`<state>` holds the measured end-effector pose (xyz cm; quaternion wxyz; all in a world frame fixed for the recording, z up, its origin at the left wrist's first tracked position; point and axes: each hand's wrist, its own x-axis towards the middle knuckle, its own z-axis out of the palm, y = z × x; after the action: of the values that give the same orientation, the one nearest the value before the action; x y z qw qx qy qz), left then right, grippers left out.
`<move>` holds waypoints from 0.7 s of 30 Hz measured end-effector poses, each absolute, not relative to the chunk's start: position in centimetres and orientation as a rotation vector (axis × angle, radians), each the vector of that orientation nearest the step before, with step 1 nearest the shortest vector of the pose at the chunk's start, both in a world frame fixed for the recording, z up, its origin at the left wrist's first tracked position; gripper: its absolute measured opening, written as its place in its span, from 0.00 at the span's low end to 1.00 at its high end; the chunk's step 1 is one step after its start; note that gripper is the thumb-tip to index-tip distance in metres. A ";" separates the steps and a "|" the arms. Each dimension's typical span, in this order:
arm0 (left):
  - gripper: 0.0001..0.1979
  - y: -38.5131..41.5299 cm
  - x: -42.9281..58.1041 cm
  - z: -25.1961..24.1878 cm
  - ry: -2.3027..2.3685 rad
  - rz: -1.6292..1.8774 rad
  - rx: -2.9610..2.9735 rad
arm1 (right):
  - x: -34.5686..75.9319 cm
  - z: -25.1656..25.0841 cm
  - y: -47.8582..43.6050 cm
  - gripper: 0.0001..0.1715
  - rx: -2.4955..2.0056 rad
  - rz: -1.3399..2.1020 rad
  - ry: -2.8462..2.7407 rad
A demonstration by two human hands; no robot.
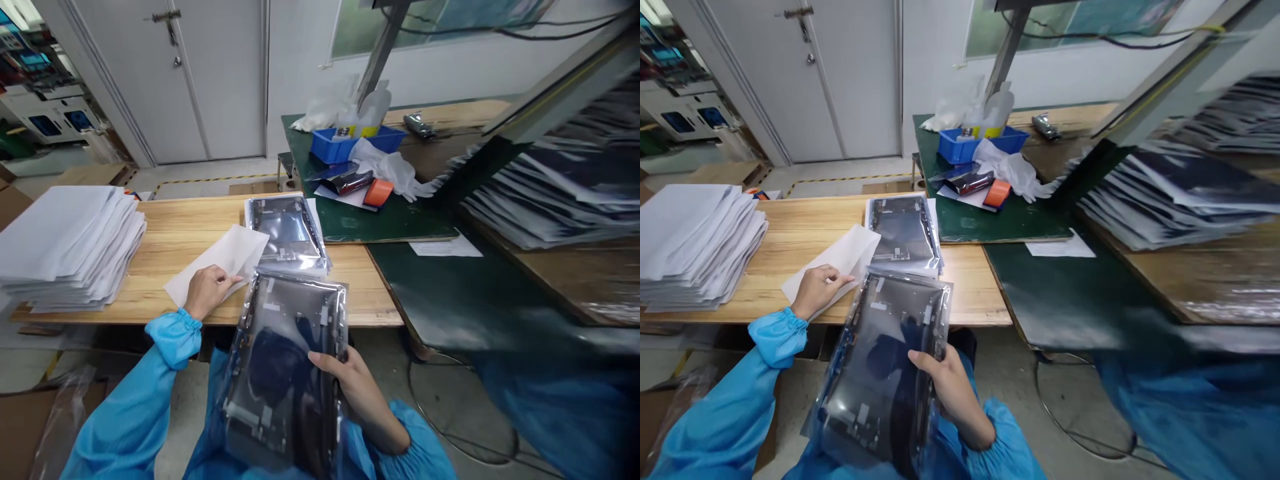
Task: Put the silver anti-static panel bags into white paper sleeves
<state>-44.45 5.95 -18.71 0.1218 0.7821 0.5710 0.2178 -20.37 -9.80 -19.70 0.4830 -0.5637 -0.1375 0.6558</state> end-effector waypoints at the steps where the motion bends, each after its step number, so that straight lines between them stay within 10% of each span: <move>1: 0.21 5.9 -44.4 -18.6 1.637 0.650 2.299 | -20.6 -19.6 -9.5 0.22 -1.361 1.598 -0.347; 21: 0.10 4.5 -43.2 -13.3 1.911 0.790 2.819 | -22.2 -17.6 -7.1 0.14 -1.360 1.498 -0.392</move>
<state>-43.16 4.53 -13.33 -0.1764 0.7937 0.5380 0.2223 -22.21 -7.07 -17.57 0.5147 -0.5658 -0.1631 0.6232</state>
